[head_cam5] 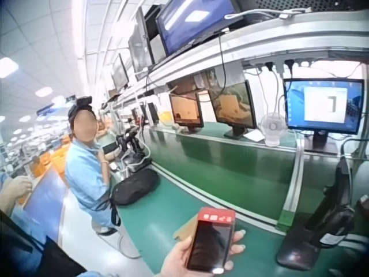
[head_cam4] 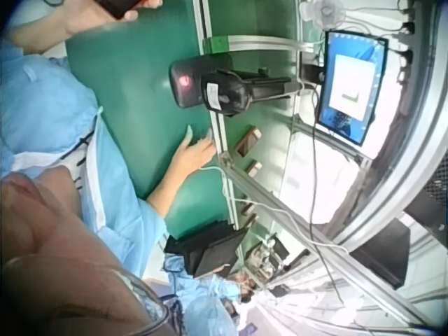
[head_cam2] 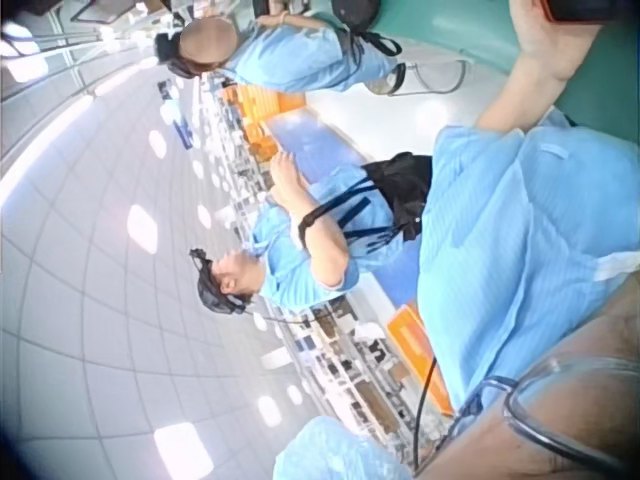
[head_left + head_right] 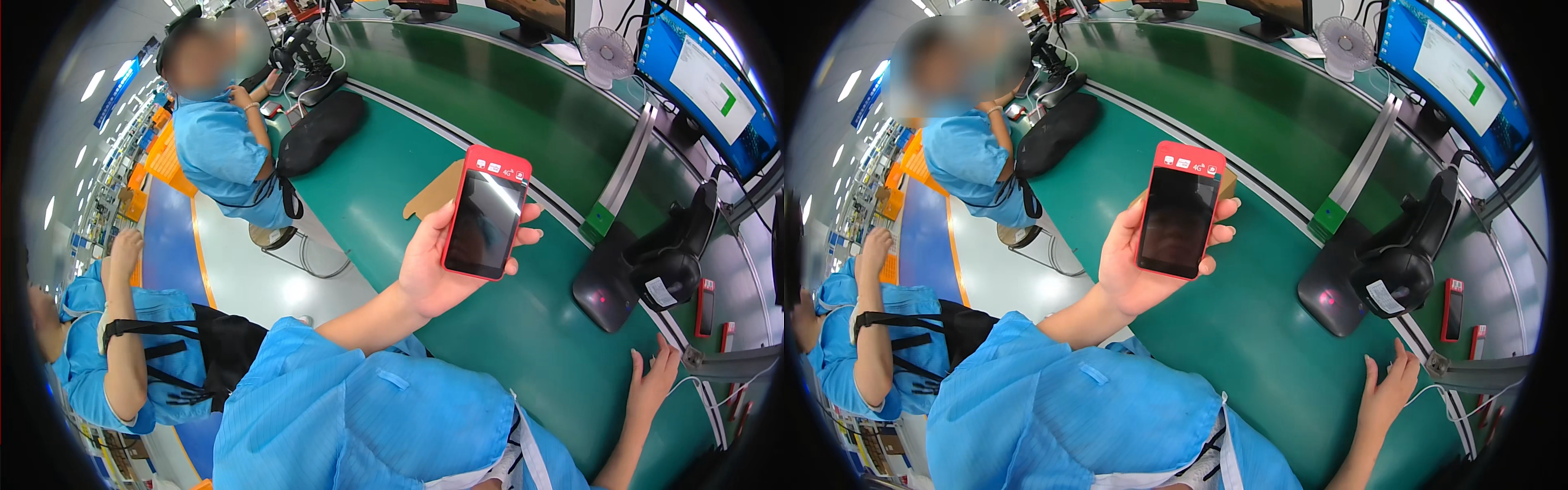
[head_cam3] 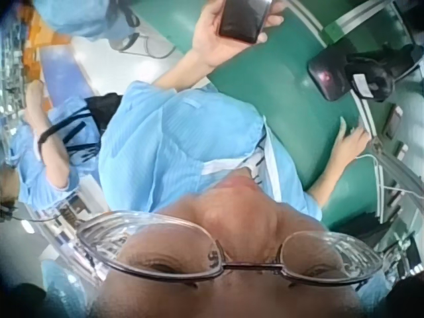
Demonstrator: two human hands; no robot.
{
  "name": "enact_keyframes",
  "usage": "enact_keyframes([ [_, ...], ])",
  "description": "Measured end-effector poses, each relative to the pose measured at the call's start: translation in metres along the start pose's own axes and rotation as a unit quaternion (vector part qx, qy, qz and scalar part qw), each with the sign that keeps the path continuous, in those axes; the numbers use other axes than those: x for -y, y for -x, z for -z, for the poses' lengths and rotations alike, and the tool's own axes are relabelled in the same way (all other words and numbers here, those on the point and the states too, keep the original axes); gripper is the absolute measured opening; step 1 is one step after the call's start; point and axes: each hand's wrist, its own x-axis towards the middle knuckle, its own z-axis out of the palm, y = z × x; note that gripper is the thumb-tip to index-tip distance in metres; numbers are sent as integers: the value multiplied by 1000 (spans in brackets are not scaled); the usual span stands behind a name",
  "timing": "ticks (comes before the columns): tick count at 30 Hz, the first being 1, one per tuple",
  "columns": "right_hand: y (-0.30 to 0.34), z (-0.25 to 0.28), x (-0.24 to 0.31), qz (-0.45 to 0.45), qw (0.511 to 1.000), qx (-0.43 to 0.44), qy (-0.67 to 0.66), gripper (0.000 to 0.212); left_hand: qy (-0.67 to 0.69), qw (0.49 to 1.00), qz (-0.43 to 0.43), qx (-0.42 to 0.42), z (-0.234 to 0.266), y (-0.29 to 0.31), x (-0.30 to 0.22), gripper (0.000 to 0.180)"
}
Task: Inspecting, scanning, and testing handheld electronic devices on a factory assembly line.
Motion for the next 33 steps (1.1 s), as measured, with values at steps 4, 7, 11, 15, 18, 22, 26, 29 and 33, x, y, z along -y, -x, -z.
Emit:
enact_keyframes([
  [4,-2,-1,-24,35,997,-69,4,42,1,999,10,-32,-2,-6,1,58],
  [7,-1,5,-43,-16,999,14,25,35,-15,1000,3,-16,2,-11,4,58],
  [11,-7,6,-35,-58,998,35,-9,32,-34,999,0,-24,4,-16,10,60],
  [15,-11,9,-28,-82,995,41,-49,25,-29,999,-2,-27,8,-20,14,59],
  [18,-9,5,-37,-70,992,28,-101,20,-11,1000,2,-18,10,-19,16,59],
  [22,-7,0,-15,-77,975,46,-202,15,23,999,29,-21,24,-37,29,59],
  [26,17,-22,22,22,973,81,-214,25,51,997,36,-41,30,-46,42,57],
  [29,24,-39,51,181,962,105,-177,32,89,993,51,-55,39,-51,47,56],
  [33,11,-52,91,243,955,94,-145,35,85,991,66,-84,44,-50,47,54],
])
